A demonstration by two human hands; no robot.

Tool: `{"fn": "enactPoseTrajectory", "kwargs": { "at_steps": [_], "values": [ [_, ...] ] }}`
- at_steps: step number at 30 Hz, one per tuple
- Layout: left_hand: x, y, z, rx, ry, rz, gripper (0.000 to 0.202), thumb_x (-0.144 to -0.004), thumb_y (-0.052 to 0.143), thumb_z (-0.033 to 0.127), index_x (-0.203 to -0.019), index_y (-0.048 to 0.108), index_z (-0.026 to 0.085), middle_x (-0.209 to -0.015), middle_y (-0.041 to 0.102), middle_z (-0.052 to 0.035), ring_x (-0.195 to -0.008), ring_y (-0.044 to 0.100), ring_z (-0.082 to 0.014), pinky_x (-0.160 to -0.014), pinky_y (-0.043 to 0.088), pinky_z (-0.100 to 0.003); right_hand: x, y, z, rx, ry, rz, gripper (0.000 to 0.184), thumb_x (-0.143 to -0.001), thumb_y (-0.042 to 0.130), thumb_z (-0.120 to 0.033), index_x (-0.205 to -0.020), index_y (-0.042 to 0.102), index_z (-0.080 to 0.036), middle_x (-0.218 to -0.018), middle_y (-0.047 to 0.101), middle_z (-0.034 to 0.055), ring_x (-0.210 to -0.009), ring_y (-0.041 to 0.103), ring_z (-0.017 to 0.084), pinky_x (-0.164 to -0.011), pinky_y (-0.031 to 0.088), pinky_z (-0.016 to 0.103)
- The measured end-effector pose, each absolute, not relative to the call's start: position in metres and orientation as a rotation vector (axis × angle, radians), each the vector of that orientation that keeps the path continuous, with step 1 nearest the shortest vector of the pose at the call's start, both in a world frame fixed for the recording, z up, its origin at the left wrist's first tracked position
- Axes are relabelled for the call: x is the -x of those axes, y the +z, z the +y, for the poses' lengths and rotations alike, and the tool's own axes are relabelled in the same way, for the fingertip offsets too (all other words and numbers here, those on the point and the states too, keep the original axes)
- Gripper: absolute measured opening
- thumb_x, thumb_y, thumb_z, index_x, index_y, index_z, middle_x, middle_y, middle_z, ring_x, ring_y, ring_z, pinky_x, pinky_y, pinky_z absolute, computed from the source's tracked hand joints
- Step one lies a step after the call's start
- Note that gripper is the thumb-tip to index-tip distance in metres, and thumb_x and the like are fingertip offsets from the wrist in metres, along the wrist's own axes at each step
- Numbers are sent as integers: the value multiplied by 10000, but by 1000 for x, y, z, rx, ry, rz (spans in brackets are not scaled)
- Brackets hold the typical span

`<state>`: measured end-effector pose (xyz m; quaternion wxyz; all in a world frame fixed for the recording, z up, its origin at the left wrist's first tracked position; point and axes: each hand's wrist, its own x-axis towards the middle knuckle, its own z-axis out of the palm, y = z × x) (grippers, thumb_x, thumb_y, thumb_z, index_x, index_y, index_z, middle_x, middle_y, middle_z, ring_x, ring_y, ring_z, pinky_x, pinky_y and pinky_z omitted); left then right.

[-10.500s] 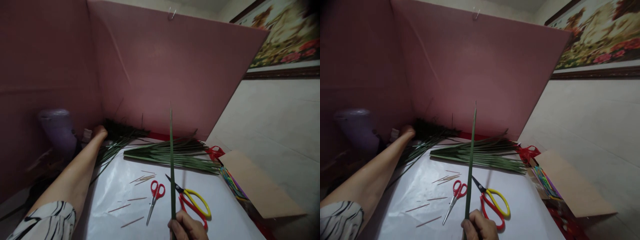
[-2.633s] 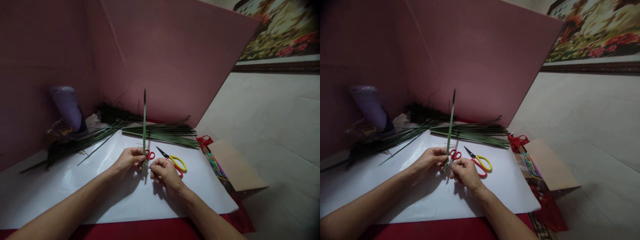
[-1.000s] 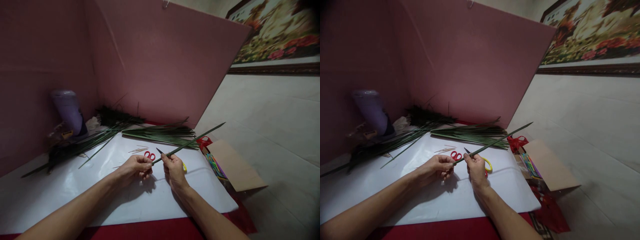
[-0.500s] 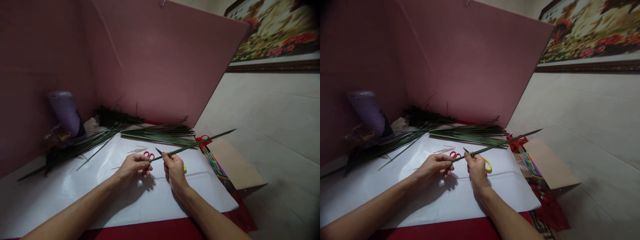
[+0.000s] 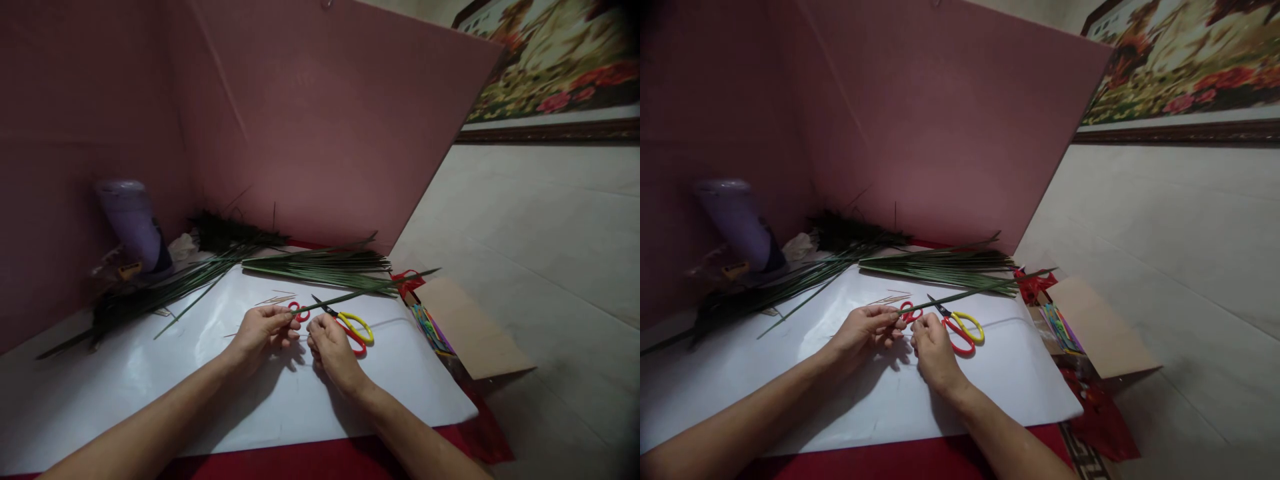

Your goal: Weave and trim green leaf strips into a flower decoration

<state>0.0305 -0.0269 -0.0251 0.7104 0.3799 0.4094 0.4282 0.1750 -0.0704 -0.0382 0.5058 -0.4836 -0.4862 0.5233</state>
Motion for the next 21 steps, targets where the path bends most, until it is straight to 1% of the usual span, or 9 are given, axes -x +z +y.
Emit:
{"fn": "enactPoseTrajectory", "kwargs": {
  "at_steps": [2,4,7,9,11,13,16,21],
  "values": [
    [-32,-25,-29,-925,909,1022,49,-717,629,126,-698,598,93,-587,653,-85,-459,603,-135,-372,405,-192,-177,-43,-68,1208,1127,-1281,205,-841,496,-385,-750,447,-208,-523,398,-73,-419,318,77,-391,251,195],
    [-33,-25,-31,-1019,856,1084,81,-730,604,139,-667,592,89,-531,631,-77,-418,584,-135,-357,377,-195,-180,-47,-67,1260,1003,-1402,127,-853,477,-323,-826,507,-203,-551,456,-50,-449,395,97,-421,303,212],
    [-33,-27,-30,-1056,798,1072,85,-749,569,140,-687,591,87,-573,649,-92,-457,613,-153,-400,423,-219,-181,-47,-68,1309,902,-1549,137,-869,426,-237,-912,552,-202,-609,536,-12,-499,489,128,-475,365,243],
    [-31,-29,-26,-1023,773,1035,61,-752,558,127,-723,592,85,-641,669,-108,-507,640,-168,-428,450,-229,-181,-46,-70,1326,752,-1678,150,-862,426,-187,-859,576,-202,-662,578,18,-559,528,148,-528,377,264],
    [-28,-31,-23,-977,745,992,43,-742,566,113,-747,593,81,-698,680,-128,-538,655,-178,-436,459,-228,-182,-45,-71,1354,526,-1810,157,-845,452,-148,-771,581,-202,-694,599,41,-612,539,167,-570,361,278],
    [-26,-31,-20,-943,720,959,47,-731,577,102,-765,596,75,-744,685,-147,-566,665,-185,-448,468,-226,-183,-44,-71,1399,368,-1883,164,-838,465,-134,-724,562,-200,-675,602,45,-591,530,169,-562,335,278],
    [-23,-28,-18,-930,682,944,89,-729,563,81,-804,606,59,-783,686,-165,-619,676,-188,-478,479,-215,-185,-45,-70,1447,326,-1891,164,-864,425,-132,-750,525,-194,-590,569,19,-512,505,153,-530,330,263],
    [-20,-27,-19,-928,561,852,179,-714,539,72,-873,612,34,-864,683,-187,-711,685,-214,-509,490,-216,-187,-47,-63,1470,325,-1880,171,-876,383,-103,-768,488,-182,-573,549,4,-520,520,143,-532,364,234]
  ]
}}
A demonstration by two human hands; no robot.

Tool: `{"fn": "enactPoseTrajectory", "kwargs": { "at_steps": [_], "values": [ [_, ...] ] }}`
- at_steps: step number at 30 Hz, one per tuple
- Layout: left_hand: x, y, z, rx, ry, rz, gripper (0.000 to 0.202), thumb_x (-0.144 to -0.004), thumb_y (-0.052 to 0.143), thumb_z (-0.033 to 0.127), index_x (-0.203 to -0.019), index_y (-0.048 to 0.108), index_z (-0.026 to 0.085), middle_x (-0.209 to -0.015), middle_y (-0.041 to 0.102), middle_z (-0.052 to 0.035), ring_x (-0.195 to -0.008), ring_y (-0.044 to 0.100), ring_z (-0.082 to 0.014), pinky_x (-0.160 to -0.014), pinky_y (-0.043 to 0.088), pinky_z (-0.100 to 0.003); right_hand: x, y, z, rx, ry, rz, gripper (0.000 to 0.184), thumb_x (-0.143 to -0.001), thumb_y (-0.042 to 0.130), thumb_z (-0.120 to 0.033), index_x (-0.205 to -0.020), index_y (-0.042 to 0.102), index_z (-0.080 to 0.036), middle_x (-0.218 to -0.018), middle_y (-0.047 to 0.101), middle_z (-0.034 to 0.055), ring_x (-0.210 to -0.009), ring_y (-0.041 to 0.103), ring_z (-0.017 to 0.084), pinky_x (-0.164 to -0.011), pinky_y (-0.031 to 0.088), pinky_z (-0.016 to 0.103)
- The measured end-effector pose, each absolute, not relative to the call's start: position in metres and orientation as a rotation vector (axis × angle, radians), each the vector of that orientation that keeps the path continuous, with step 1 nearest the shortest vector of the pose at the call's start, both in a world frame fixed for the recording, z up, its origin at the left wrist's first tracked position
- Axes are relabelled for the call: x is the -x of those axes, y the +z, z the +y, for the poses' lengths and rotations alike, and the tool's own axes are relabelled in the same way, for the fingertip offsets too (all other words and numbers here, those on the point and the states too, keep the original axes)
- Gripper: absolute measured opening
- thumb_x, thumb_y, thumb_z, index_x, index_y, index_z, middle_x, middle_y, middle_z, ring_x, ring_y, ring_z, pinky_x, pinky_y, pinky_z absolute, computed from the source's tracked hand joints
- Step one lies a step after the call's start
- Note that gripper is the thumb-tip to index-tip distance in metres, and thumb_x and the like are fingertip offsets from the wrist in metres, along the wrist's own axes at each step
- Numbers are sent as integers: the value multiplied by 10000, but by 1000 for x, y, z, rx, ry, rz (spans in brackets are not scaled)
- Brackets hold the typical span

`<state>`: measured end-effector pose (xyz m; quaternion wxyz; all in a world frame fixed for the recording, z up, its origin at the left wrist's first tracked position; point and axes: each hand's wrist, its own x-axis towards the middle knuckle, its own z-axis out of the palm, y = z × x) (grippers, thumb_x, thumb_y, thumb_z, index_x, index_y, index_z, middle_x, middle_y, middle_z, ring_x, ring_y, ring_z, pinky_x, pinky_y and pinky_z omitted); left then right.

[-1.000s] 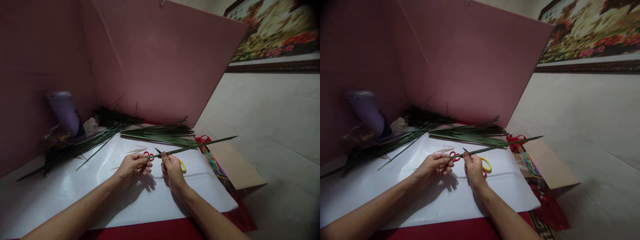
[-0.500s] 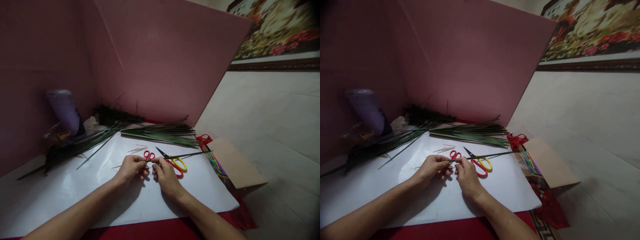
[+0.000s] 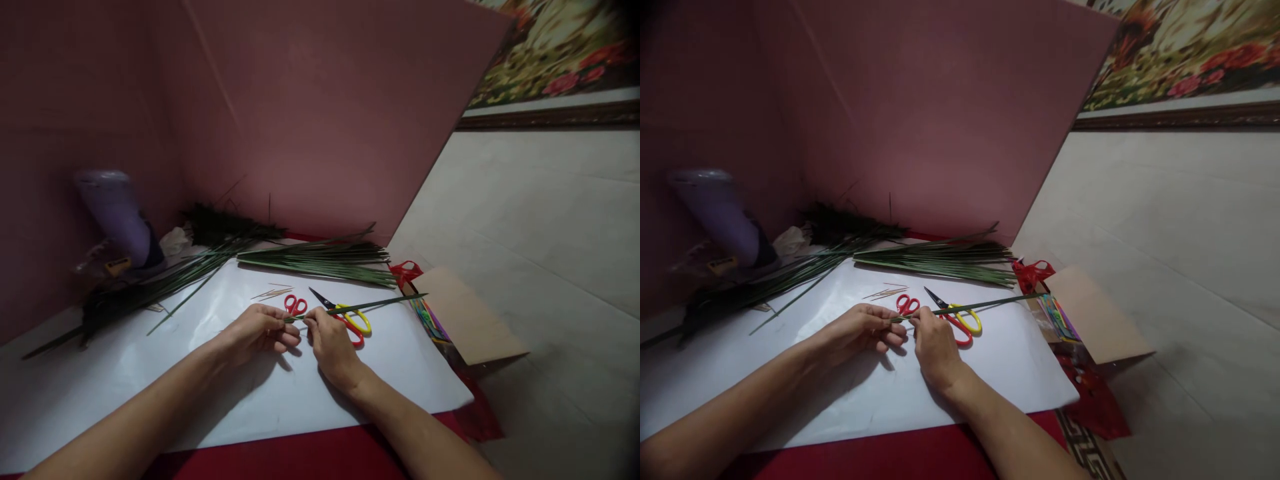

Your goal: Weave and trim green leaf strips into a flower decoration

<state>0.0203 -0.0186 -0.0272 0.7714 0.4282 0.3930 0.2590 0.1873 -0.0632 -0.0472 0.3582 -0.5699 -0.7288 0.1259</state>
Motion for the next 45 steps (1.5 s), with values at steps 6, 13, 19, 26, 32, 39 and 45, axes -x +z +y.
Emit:
{"fn": "enactPoseTrajectory", "kwargs": {
  "at_steps": [6,13,19,26,32,39,45],
  "values": [
    [-17,-26,-18,-861,499,767,267,-640,583,5,-902,596,53,-892,688,-172,-804,681,-237,-560,505,-217,-190,-52,-59,1489,298,-1909,147,-884,416,-131,-770,497,-175,-600,570,12,-532,530,139,-523,356,225],
    [-26,-30,-22,-972,612,949,135,-734,609,165,-825,605,66,-811,694,-155,-697,688,-222,-478,481,-222,-191,-56,-59,1482,260,-1966,104,-885,451,-171,-813,526,-168,-665,626,33,-567,562,155,-539,349,240],
    [-32,-28,-26,-992,658,1047,72,-758,558,149,-794,582,91,-775,698,-134,-654,688,-211,-470,467,-231,-189,-54,-63,1501,128,-2039,128,-883,445,-209,-870,564,-165,-668,656,35,-565,592,167,-538,337,251],
    [-32,-28,-26,-1025,684,1065,46,-751,558,152,-749,526,118,-747,695,-117,-641,682,-215,-455,470,-245,-190,-54,-65,1467,99,-2066,135,-866,450,-190,-877,582,-165,-648,660,28,-561,598,156,-538,337,242],
    [-35,-23,-28,-1034,701,1074,78,-740,568,168,-726,501,132,-734,689,-111,-586,661,-197,-452,486,-278,-190,-55,-64,1456,133,-2057,123,-855,461,-183,-866,582,-164,-625,641,18,-542,582,145,-532,340,233],
    [-35,-23,-29,-1043,711,1085,78,-727,564,159,-735,489,140,-702,682,-96,-583,660,-198,-447,479,-273,-189,-55,-64,1449,155,-2038,125,-854,456,-179,-859,579,-161,-611,627,14,-524,563,139,-528,339,230],
    [-36,-24,-30,-1066,745,1078,100,-701,581,163,-723,484,152,-676,680,-83,-575,660,-197,-440,470,-261,-189,-54,-64,1451,184,-2029,116,-841,465,-166,-850,580,-157,-601,622,14,-518,556,136,-524,338,227]
  ]
}}
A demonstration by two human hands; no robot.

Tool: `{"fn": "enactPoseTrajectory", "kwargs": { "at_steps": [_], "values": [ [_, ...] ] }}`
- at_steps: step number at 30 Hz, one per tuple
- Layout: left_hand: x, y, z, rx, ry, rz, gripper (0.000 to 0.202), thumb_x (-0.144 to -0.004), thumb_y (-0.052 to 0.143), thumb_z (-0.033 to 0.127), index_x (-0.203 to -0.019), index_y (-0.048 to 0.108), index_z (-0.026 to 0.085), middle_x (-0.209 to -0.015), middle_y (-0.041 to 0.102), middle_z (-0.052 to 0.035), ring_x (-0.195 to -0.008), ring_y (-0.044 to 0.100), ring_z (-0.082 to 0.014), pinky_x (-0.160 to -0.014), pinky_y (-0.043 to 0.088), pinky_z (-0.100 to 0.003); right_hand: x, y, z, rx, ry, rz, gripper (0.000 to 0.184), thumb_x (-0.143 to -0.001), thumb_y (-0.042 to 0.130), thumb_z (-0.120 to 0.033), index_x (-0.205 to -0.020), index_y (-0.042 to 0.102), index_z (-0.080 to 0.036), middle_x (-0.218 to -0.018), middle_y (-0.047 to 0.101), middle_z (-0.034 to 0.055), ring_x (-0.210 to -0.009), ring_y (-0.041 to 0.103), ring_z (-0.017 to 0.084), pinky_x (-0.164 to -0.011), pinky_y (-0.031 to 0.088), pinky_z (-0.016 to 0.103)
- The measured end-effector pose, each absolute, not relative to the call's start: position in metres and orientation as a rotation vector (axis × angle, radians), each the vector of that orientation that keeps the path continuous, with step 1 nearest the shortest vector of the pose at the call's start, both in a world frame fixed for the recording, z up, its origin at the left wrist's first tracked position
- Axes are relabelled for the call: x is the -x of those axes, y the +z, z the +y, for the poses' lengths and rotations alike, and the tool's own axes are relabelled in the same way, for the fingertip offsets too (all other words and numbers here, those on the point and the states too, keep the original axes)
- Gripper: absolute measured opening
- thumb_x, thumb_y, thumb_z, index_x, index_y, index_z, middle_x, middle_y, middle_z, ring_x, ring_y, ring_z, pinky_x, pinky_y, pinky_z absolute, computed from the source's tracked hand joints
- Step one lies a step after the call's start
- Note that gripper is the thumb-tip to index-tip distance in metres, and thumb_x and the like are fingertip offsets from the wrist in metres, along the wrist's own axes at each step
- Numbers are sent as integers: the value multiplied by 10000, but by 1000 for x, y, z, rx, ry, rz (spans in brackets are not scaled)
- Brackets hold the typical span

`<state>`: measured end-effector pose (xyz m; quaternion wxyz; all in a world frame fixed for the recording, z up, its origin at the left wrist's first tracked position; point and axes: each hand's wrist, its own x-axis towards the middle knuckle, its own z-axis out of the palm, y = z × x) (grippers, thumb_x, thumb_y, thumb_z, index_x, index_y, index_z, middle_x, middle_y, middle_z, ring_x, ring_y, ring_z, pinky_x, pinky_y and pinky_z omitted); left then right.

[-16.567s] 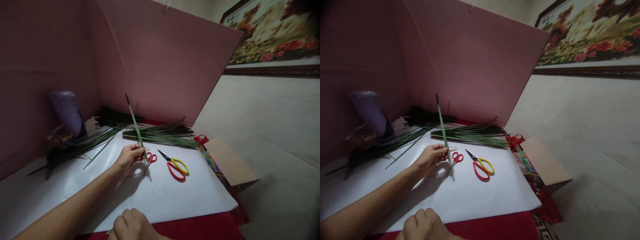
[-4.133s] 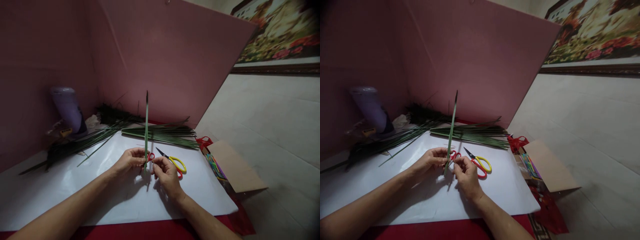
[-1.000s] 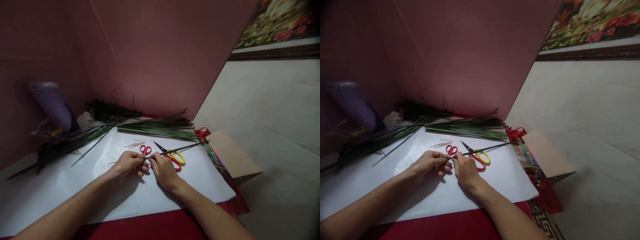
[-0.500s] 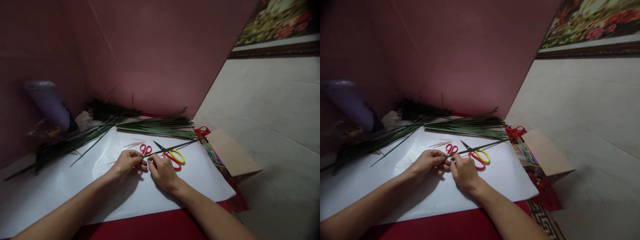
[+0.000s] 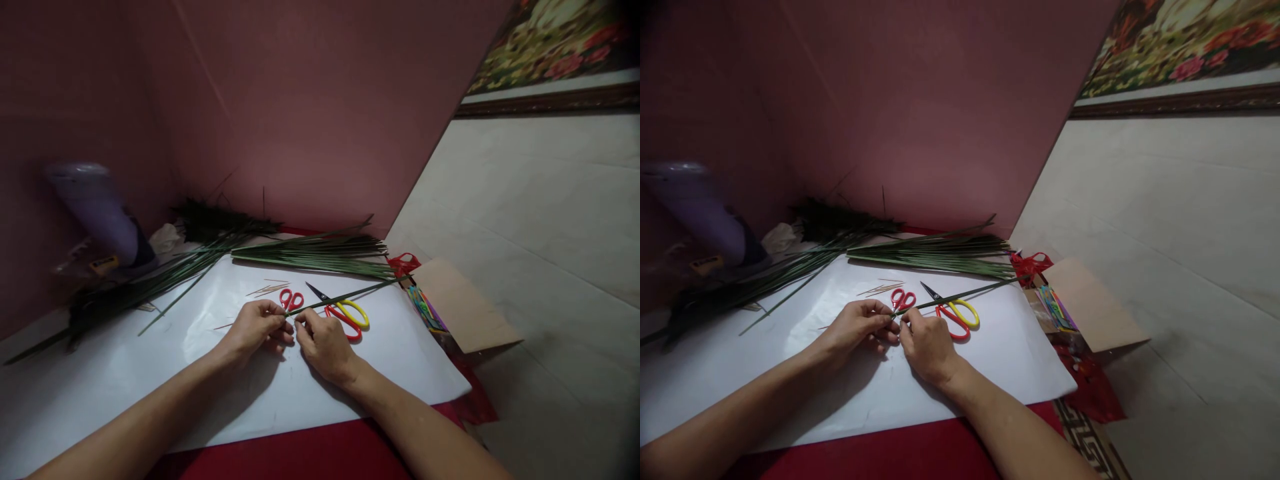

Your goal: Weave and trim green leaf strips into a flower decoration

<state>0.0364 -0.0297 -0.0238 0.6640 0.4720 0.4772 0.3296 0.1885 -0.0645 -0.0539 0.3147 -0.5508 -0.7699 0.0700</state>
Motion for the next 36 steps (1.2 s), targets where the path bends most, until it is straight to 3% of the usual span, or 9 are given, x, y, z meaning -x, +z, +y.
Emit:
{"fn": "enactPoseTrajectory", "kwargs": {
  "at_steps": [7,14,36],
  "values": [
    [-38,-29,-30,-1117,780,1104,131,-673,611,193,-710,487,169,-640,670,-45,-560,660,-195,-442,479,-267,-185,-51,-67,1451,200,-2001,119,-831,466,-165,-794,579,-163,-567,598,5,-475,513,131,-509,332,229],
    [-40,-32,-30,-1158,800,1099,118,-687,580,163,-683,463,172,-598,661,-33,-538,653,-180,-424,442,-228,-181,-57,-68,1425,223,-1978,119,-835,433,-152,-823,551,-165,-600,612,17,-503,537,140,-506,324,226],
    [-43,-36,-32,-1145,875,1112,149,-641,633,177,-652,484,172,-523,629,-9,-464,621,-165,-420,454,-238,-174,-59,-68,1433,293,-1886,113,-839,413,-150,-809,521,-167,-646,629,42,-554,573,158,-530,375,235]
  ]
}}
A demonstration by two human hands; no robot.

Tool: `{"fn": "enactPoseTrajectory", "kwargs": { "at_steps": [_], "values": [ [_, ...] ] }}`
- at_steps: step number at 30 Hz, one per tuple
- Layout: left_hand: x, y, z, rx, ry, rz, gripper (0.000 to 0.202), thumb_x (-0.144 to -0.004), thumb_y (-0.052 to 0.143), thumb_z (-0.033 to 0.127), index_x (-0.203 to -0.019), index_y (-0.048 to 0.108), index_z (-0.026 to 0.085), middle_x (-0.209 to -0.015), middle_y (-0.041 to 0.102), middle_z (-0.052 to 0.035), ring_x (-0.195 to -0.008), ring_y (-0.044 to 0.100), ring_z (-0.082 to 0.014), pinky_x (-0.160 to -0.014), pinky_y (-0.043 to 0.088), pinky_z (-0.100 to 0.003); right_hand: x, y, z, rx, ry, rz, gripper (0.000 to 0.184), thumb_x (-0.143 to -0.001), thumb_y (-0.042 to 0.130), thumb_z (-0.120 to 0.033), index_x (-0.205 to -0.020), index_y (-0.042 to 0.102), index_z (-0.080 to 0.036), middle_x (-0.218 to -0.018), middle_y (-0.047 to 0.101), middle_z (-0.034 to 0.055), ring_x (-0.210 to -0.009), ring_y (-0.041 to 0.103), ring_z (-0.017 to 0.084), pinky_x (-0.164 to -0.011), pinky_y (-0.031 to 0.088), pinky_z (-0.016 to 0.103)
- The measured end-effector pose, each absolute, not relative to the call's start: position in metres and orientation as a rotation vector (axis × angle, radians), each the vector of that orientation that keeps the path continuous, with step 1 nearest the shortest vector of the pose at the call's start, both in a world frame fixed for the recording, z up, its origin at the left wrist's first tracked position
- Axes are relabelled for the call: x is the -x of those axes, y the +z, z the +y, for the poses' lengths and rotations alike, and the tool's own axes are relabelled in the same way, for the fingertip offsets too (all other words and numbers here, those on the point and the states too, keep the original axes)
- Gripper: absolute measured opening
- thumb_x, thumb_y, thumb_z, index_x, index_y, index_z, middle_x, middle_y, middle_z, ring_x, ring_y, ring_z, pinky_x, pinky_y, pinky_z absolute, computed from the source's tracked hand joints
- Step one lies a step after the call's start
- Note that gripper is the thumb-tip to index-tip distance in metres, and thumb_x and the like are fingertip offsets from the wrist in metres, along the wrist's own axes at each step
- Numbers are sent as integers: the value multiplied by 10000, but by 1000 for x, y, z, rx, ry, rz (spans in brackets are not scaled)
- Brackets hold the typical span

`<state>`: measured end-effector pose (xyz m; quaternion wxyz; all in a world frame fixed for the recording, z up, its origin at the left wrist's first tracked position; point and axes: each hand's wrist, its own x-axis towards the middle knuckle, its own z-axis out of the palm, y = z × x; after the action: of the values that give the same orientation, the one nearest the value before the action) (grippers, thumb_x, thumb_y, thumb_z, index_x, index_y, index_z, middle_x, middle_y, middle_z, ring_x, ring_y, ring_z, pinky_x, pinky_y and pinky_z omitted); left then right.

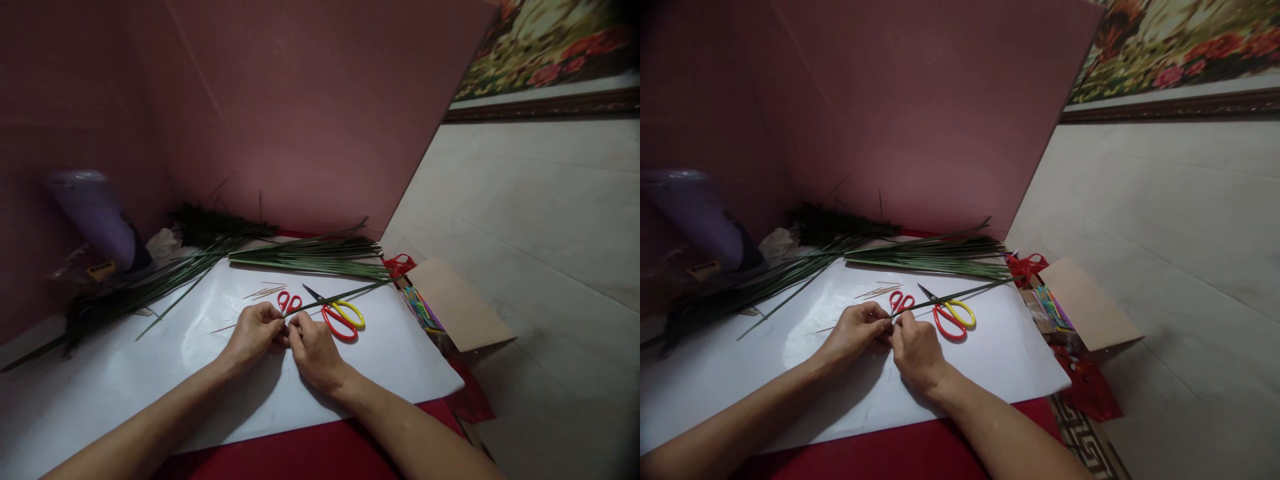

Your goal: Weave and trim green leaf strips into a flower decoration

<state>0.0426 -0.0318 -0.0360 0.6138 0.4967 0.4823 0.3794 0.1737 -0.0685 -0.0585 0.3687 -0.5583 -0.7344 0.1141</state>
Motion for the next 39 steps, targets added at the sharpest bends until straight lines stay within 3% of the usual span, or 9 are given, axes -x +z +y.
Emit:
{"fn": "enactPoseTrajectory", "kwargs": {
  "at_steps": [4,7,10,16,21,28,39],
  "values": [
    [-43,-30,-33,-1066,879,1109,151,-654,618,173,-656,467,169,-547,638,-24,-491,631,-169,-428,451,-239,-174,-53,-68,1379,510,-1696,114,-832,442,-172,-737,503,-186,-566,582,-2,-492,538,130,-493,380,223],
    [-42,-24,-35,-1061,859,1121,155,-654,623,175,-651,468,161,-581,658,-48,-509,639,-175,-463,477,-264,-172,-48,-69,1284,944,-1407,155,-879,428,-331,-799,457,-202,-467,520,-55,-357,466,108,-369,330,198],
    [-41,-22,-35,-1096,842,1113,178,-643,646,204,-637,474,159,-520,634,-39,-456,611,-165,-436,456,-254,-172,-45,-68,1106,1220,-1180,247,-881,417,-453,-852,402,-208,-516,579,-34,-396,516,115,-349,326,177],
    [-37,-26,-34,-1093,699,1068,145,-684,603,238,-685,481,161,-619,676,-85,-520,654,-218,-434,458,-286,-177,-51,-60,1048,988,-1141,216,-793,589,-385,-750,502,-193,-634,528,-28,-529,474,97,-474,394,203],
    [-34,-27,-32,-1100,673,1059,96,-707,563,197,-686,477,159,-617,678,-81,-518,657,-208,-428,429,-260,-178,-58,-58,1082,966,-1165,198,-816,561,-361,-746,484,-193,-625,533,-33,-469,429,84,-422,349,201],
    [-32,-25,-31,-1083,650,1049,100,-726,564,193,-688,484,147,-637,681,-90,-544,665,-202,-441,429,-247,-179,-58,-61,1204,836,-1319,117,-810,555,-261,-734,512,-184,-655,568,-20,-545,515,108,-515,423,229],
    [-33,-24,-30,-1045,651,1065,107,-723,564,189,-670,488,136,-641,677,-91,-541,661,-204,-446,448,-260,-178,-54,-65,1252,655,-1476,82,-795,541,-194,-717,526,-175,-660,581,-6,-595,535,126,-570,425,245]
  ]
}}
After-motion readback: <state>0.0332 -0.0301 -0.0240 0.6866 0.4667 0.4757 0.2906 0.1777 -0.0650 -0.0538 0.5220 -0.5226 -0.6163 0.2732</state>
